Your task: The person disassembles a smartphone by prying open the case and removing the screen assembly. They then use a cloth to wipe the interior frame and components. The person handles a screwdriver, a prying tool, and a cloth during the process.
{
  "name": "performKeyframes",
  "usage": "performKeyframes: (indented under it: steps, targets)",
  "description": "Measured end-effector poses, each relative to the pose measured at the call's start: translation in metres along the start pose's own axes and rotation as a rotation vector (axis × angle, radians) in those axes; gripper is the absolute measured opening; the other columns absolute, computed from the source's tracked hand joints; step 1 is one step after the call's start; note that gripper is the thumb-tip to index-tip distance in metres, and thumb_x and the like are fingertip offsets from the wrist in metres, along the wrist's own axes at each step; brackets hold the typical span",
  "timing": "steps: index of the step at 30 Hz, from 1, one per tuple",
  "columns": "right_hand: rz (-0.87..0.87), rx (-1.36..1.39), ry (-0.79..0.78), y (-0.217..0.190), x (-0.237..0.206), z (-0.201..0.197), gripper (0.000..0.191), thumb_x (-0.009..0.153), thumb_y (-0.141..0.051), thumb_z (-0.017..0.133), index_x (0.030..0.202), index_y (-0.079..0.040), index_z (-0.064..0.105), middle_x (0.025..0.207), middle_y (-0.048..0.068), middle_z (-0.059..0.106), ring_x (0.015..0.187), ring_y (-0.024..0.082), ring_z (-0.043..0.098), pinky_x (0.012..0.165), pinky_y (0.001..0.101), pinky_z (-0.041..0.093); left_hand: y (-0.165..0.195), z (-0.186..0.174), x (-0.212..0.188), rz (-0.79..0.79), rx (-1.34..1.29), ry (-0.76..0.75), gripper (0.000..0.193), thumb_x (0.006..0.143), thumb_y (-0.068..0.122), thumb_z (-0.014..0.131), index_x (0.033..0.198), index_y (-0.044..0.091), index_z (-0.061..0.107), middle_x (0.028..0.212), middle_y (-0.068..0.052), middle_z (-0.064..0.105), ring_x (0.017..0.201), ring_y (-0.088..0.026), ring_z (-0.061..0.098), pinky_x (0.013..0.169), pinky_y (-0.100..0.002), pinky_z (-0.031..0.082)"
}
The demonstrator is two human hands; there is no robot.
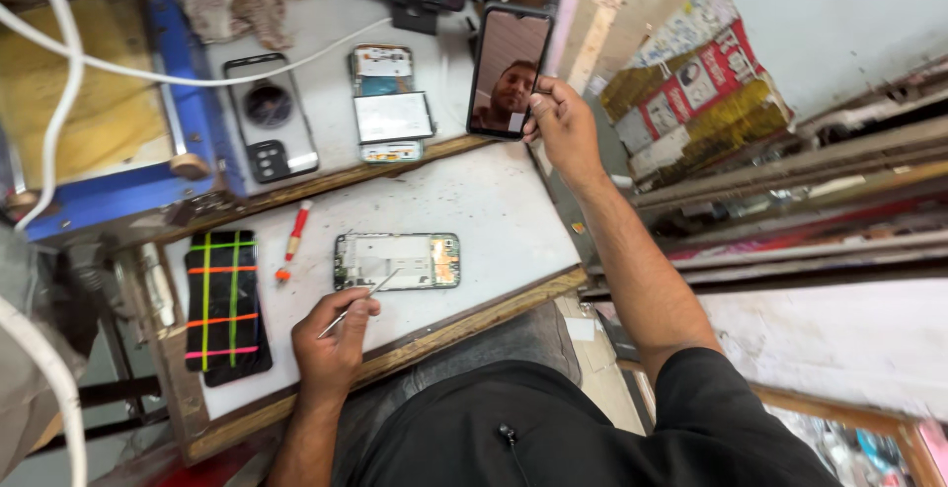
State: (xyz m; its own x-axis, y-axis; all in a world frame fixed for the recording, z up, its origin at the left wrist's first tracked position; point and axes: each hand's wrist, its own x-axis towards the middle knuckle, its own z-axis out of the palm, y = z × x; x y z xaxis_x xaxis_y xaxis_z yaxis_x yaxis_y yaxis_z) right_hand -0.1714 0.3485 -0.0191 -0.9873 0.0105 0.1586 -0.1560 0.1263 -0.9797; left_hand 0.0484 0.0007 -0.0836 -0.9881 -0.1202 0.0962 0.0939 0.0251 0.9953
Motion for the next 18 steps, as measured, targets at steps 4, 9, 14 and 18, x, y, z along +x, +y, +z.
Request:
performKeyframes:
  steps: [4,9,14,18]
  targets:
    - [0.024,0.015,0.004,0.015,-0.011,-0.012,0.029,0.109,-0.011,0.055,0.134,0.003,0.057,0.099,0.003,0.067,0.073,0.009,0.062,0.064,0.0248,0.057,-0.003,-0.004,-0.001,-0.02,-0.068,0.002,0.017,0.101,0.008,0.066,0.113,-0.004,0.07,0.093,-0.012,0.076,0.089,-0.016,0.072,0.082,-0.028,0.059]
    - [0.095,0.047,0.057,0.02,-0.024,-0.008,0.026,0.108,-0.011,0.055,0.131,0.001,0.059,0.095,0.003,0.066,0.073,0.009,0.064,0.064,0.0258,0.059,-0.007,-0.008,-0.002,-0.004,-0.063,0.003,0.018,0.102,0.007,0.065,0.115,-0.006,0.068,0.094,-0.014,0.075,0.089,-0.017,0.072,0.083,-0.029,0.059]
    - [0.129,0.063,0.039,0.017,-0.029,-0.012,0.021,0.11,-0.011,0.054,0.126,0.001,0.06,0.098,0.003,0.068,0.076,0.009,0.065,0.067,0.0257,0.06,-0.006,-0.011,-0.004,0.013,-0.073,0.003,0.019,0.105,0.008,0.064,0.116,-0.007,0.067,0.095,-0.015,0.074,0.09,-0.019,0.072,0.086,-0.034,0.062]
    - [0.131,0.016,0.01,0.019,-0.029,-0.017,0.025,0.11,-0.013,0.052,0.13,0.001,0.06,0.099,0.004,0.067,0.076,0.009,0.066,0.067,0.0253,0.06,-0.005,-0.013,-0.003,0.023,-0.061,-0.003,0.02,0.106,0.008,0.063,0.117,-0.008,0.066,0.096,-0.015,0.073,0.091,-0.019,0.073,0.087,-0.036,0.063]
